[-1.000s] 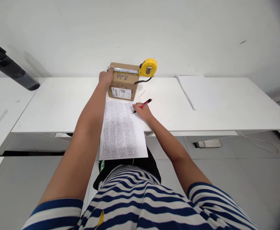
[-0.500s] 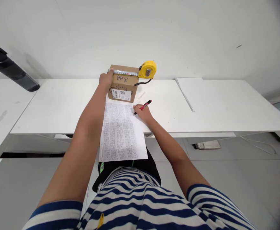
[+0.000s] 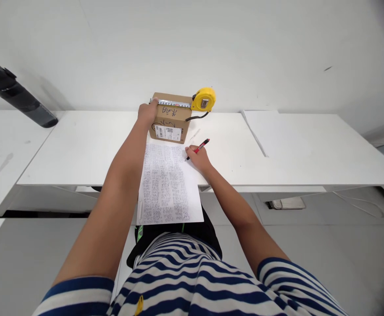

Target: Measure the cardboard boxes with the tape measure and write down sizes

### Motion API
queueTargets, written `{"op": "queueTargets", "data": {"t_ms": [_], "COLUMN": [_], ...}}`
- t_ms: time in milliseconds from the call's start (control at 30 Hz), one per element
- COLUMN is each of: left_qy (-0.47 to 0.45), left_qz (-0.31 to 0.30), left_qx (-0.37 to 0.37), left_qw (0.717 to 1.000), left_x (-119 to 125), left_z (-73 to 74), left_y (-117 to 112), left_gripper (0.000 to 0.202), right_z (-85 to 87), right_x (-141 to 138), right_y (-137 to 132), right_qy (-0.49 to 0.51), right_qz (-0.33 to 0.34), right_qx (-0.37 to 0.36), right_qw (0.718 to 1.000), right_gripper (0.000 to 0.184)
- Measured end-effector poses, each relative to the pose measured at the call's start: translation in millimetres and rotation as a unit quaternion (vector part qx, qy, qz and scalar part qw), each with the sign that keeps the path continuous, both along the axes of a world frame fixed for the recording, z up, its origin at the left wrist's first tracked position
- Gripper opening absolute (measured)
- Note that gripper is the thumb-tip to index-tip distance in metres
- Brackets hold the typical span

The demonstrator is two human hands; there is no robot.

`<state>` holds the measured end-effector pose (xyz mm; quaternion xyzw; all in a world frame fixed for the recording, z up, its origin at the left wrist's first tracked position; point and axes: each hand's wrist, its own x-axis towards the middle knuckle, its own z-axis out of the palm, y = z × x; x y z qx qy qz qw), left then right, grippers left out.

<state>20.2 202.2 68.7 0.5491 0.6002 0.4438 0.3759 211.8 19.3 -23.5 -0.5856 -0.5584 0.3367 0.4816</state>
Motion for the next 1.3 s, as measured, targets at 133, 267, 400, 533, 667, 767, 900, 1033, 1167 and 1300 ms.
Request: {"op": "queueTargets", "data": {"t_ms": [133, 267, 400, 533, 667, 767, 900, 1033, 1167, 1300], "left_qy": [0.006, 0.014, 0.025, 0.026, 0.030, 0.033, 0.033, 0.041, 0.002, -0.107], "left_qz": [0.017, 0.024, 0.030, 0.029, 0.029, 0.033, 0.039, 0.032, 0.025, -0.012], "left_qx": [-0.024, -0.030, -0.023, -0.022, -0.023, -0.013, -0.009, 0.002, -0.016, -0.112], "left_qw": [1.000, 0.999, 0.999, 0.999, 0.999, 0.999, 0.999, 0.999, 1.000, 0.988], "left_x": [-1, -2, -3, -5, -7, -8, -11, -15, -26, -52], "left_z": [3.7, 7.4, 9.9, 11.2, 12.4, 13.5, 14.3, 13.3, 13.4, 12.4], "left_y": [-4, -9, -12, -14, -15, -19, -26, -31, -31, -31], "left_gripper": [0.059, 0.056, 0.054, 0.052, 0.050, 0.049, 0.050, 0.062, 0.067, 0.057], "right_z": [-0.4, -1.7, -3.9, -12.8, -12.6, 13.5, 67.8, 87.9, 60.5, 23.4], "right_x": [-2, -4, 0, 11, 25, 40, 55, 49, 36, 23], "right_y": [-2, -4, -2, 6, 19, 38, 65, 63, 23, -34], "right_qy": [-0.020, -0.048, -0.127, -0.209, -0.184, -0.048, 0.064, 0.048, 0.185, 0.379], "right_qz": [-0.002, 0.023, -0.084, -0.169, -0.199, -0.187, -0.072, -0.055, -0.241, -0.317], "right_qx": [0.008, 0.027, 0.101, 0.113, 0.120, 0.172, 0.183, 0.187, 0.200, 0.145], "right_qw": [1.000, 0.998, 0.983, 0.956, 0.955, 0.966, 0.978, 0.980, 0.931, 0.857], "right_gripper": [0.044, 0.046, 0.041, 0.016, 0.029, 0.050, 0.092, 0.069, 0.065, 0.065]}}
